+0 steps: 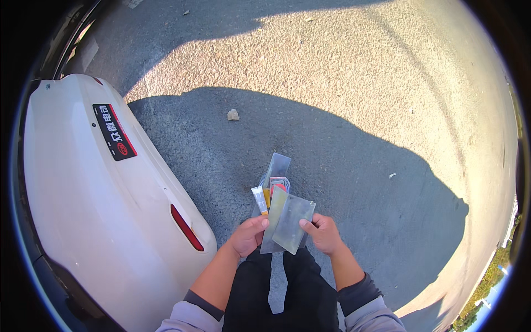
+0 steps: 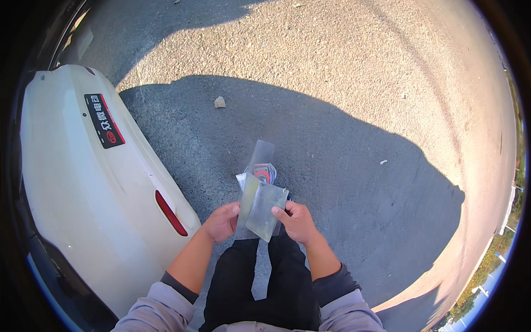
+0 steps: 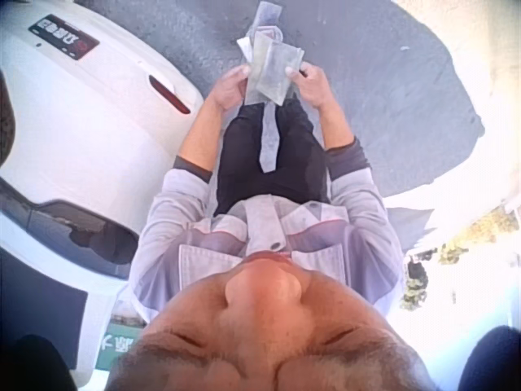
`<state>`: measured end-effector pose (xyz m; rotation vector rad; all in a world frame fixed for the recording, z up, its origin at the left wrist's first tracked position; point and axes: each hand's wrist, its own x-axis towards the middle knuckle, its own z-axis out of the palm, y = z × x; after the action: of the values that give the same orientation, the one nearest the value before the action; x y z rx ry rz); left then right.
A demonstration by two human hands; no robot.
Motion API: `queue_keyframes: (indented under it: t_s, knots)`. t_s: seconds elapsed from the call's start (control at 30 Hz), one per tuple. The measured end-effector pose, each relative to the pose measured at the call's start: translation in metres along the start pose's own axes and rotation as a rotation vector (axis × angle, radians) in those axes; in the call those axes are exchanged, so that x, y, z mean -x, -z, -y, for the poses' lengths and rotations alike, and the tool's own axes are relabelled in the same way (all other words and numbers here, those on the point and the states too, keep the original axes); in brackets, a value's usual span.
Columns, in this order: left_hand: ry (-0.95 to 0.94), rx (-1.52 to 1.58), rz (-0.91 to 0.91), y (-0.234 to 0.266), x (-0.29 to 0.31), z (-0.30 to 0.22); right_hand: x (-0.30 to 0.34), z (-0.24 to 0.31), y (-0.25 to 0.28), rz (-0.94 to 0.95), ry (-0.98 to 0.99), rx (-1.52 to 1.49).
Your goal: The person retrieves sanding sheets and a small container from the ground, then repeatedly folds and unfolds the sanding sheets while standing between two parked cars. The person places the container on the roof of a white car and later holds it while continuing to handle the sanding sheets.
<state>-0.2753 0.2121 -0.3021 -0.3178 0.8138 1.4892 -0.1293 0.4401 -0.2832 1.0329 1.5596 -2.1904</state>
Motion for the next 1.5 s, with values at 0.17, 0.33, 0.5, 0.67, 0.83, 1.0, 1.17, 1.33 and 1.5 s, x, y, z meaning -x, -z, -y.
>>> queue_keyframes:
  t_s: [0.17,0.33,0.5,0.67,0.83,1.0,1.17,1.33,1.5]
  knots:
    - [-0.146,0.072,0.203,-0.077,0.084,-0.033,0.069,0.072,-0.038,-0.053,0.118,-0.247]
    - [-0.381,0.121,0.267,-0.170,0.174,-0.041,0.139,0.147,-0.086,-0.060,0.158,-0.589]
    - [-0.736,0.031,0.007,-0.263,0.250,-0.050,0.208,0.208,-0.136,0.148,0.244,-0.595]
    - [-1.012,0.226,-0.083,-0.301,0.335,-0.028,0.258,0.241,-0.162,0.418,0.392,-0.327]
    - [-1.390,0.283,-0.433,-0.329,0.384,0.061,0.293,0.235,-0.149,0.626,0.283,-0.252]
    - [-1.611,0.564,-0.719,-0.336,0.445,0.177,0.328,0.204,-0.134,0.544,0.178,-0.105]
    - [-1.553,0.604,-0.780,-0.367,0.488,0.315,0.390,0.171,-0.175,1.020,0.337,0.358]
    - [-1.456,0.595,-1.118,-0.409,0.497,0.430,0.496,0.142,-0.215,1.533,0.589,0.663]
    - [-1.488,0.641,-1.336,-0.449,0.509,0.548,0.611,0.079,-0.222,1.954,0.822,0.925]
